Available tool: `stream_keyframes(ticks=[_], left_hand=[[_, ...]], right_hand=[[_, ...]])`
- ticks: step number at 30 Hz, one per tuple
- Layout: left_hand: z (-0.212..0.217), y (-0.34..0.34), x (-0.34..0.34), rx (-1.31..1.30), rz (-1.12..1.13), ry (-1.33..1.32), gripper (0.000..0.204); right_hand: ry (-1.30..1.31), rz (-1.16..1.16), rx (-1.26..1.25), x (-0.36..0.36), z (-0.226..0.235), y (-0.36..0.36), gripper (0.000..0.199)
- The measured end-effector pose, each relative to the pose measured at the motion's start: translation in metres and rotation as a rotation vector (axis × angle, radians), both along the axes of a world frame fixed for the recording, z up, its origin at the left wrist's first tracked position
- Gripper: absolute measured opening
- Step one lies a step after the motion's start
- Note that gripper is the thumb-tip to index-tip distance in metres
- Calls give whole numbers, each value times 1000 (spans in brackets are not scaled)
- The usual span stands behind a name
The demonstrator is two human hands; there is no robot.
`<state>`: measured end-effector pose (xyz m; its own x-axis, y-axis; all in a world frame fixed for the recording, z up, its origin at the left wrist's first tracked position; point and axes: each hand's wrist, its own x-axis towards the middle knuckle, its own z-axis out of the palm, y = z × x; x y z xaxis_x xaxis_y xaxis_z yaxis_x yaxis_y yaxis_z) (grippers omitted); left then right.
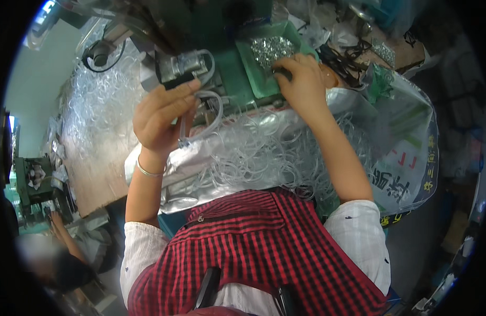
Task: The person repeatedly picks up clear plastic loops and small metal components, inserts them into a green machine, and removes the assembled units. The person places the finished items into a pile on the table.
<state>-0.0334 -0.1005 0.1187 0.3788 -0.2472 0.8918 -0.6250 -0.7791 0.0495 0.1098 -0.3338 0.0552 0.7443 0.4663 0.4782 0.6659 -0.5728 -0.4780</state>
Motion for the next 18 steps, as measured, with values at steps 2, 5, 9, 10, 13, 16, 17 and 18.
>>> stream_keyframes(ticks=[2,5,9,10,13,16,17,18], left_hand=[[-4,-14,-13,-74,110,73,18],[-14,-32,-69,-250,378,318,27],[-56,-34,-122,-279,446,1821,64],[-94,-54,-132,-119,468,1593,74],[-114,-115,-81,-104,282,1593,96],[-134,-202,-23,110,-94,1527,98],[-165,-241,-15,14,-92,1259,106],[-155,-262,2,42,-127,1285,111]], right_hand=[[-92,-23,-70,3,-6,4,13],[-251,-1,-106,18,-20,9,11],[-36,-36,-77,15,-10,0,20],[-108,5,23,11,2,-4,20],[33,147,92,7,17,-6,19],[45,169,113,7,29,-12,19],[78,164,106,3,43,-16,19],[60,162,100,7,53,-16,19]])
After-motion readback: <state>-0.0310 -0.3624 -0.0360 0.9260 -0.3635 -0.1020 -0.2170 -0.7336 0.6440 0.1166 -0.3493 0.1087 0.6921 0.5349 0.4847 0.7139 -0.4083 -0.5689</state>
